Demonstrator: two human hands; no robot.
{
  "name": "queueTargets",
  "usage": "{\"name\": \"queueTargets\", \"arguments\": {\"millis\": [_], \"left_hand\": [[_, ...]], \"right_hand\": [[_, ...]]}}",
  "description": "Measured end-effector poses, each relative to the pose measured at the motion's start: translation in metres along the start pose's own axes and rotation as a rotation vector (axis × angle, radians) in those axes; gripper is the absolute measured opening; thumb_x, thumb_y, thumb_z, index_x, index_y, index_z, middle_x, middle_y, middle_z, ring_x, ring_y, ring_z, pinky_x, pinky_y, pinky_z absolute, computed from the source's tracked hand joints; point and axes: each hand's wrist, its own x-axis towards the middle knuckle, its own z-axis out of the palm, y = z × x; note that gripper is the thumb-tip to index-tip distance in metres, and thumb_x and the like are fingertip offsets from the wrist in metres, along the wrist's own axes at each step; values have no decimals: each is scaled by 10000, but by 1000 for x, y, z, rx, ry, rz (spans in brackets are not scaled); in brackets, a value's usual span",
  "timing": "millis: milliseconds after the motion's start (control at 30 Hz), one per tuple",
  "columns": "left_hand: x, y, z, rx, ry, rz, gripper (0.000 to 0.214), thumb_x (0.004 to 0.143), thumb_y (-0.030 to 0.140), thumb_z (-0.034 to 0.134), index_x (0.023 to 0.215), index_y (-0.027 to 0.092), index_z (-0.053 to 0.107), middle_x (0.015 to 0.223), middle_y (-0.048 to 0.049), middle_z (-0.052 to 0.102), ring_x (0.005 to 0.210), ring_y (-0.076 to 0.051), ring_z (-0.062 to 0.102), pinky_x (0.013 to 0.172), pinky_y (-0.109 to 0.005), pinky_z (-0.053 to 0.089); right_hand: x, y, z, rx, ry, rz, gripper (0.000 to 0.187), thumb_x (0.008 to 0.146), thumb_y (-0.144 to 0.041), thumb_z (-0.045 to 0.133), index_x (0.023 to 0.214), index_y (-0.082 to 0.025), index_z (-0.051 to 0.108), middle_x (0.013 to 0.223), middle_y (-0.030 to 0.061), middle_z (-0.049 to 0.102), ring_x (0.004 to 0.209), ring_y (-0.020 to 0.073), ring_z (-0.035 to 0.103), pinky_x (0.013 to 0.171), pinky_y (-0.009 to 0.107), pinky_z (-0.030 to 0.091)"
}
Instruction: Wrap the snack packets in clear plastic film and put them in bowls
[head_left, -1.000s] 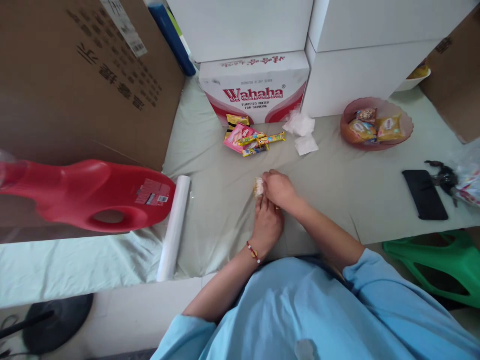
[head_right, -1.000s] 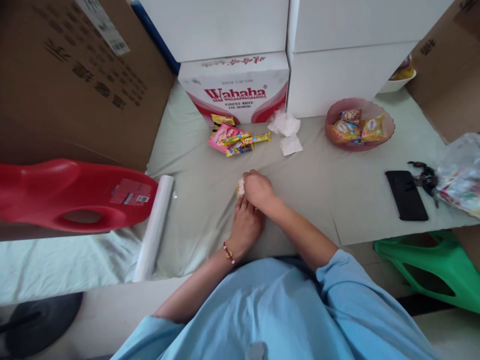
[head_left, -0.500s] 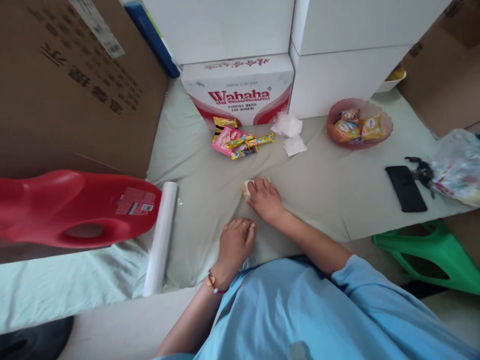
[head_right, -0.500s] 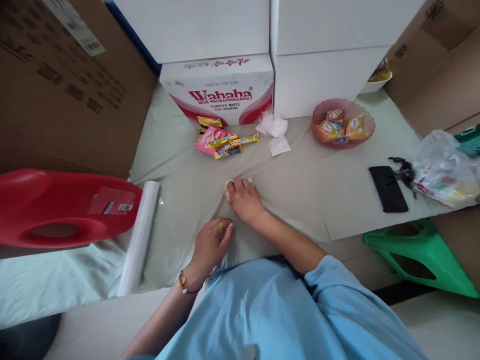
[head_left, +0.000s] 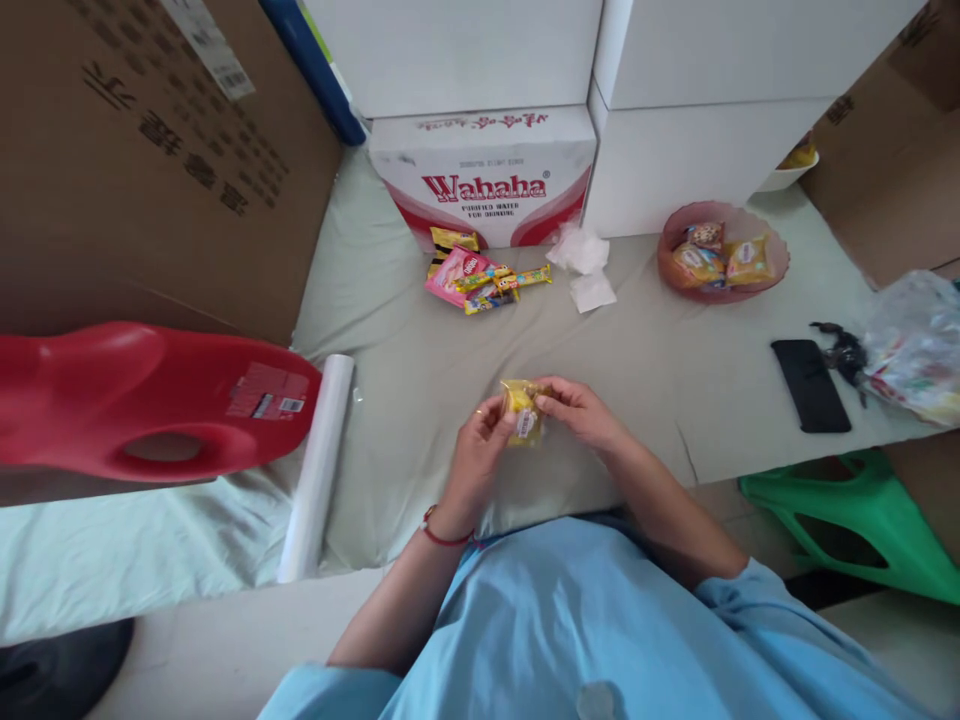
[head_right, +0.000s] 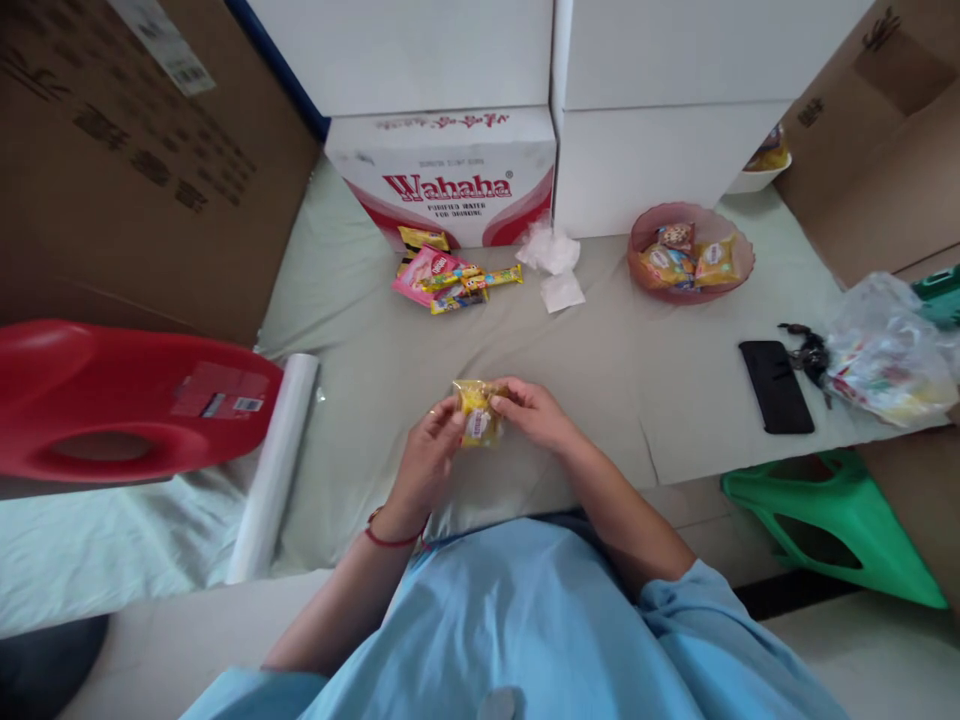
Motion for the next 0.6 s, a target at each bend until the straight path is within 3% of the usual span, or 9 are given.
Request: {"name": "queueTargets", "arguments": {"millis": [100, 200, 300, 400, 533, 600], "left_hand": [[9, -5, 10, 62, -7, 14, 594, 847, 619, 741, 1223, 164, 679, 1196, -125, 773, 1065, -255, 740, 944, -384, 589], [12, -10, 21, 133, 12, 59, 542, 883, 565, 711, 1260, 176, 675, 1209, -120, 773, 1066, -245, 738, 968, -391, 579], [9, -11, 22, 270, -65, 104, 498, 934, 530, 657, 1297, 190, 662, 1286, -129, 747, 1132, -246, 722, 1024, -409, 557], [2, -7, 2, 492, -33, 163, 427, 989, 516, 576, 1263, 204, 677, 1272, -115, 747, 1112, -242, 719, 1013, -417, 552], [-14, -14, -49, 808, 150, 330, 352, 994, 473, 555, 1182, 203, 683, 1163, -102, 754, 1131, -274, 697, 1003, -435, 546], [-25, -25, -72, 927, 203, 362, 319, 1000, 451, 532, 1150, 212, 680, 1111, -98, 751, 1067, -279, 703, 942, -432, 561]], "right_hand": [[-9, 12, 13, 67, 123, 1, 636, 896, -737, 616, 1279, -229, 640, 1233, 97, 733, 1107, 226, 701, 960, 352, 571], [-20, 21, 25, 50, 212, -30, 703, 881, -744, 634, 1375, -251, 554, 1316, 116, 703, 1178, 237, 689, 1012, 364, 560], [-30, 20, 10, -94, 355, -68, 631, 957, -667, 575, 1437, -264, 505, 1358, 121, 683, 1207, 243, 676, 1044, 389, 543], [-35, -5, -55, -404, 641, -105, 504, 1038, -501, 501, 1484, -266, 492, 1420, 135, 648, 1284, 259, 630, 1046, 411, 518], [-19, -66, -197, -907, 1075, -248, 457, 1094, -249, 337, 1516, -148, 481, 1443, 219, 614, 1312, 227, 605, 1033, 350, 469], [0, -94, -264, -1093, 1174, -136, 448, 1078, -136, 307, 1461, -59, 527, 1342, 249, 663, 1205, 189, 640, 962, 305, 453]]}}
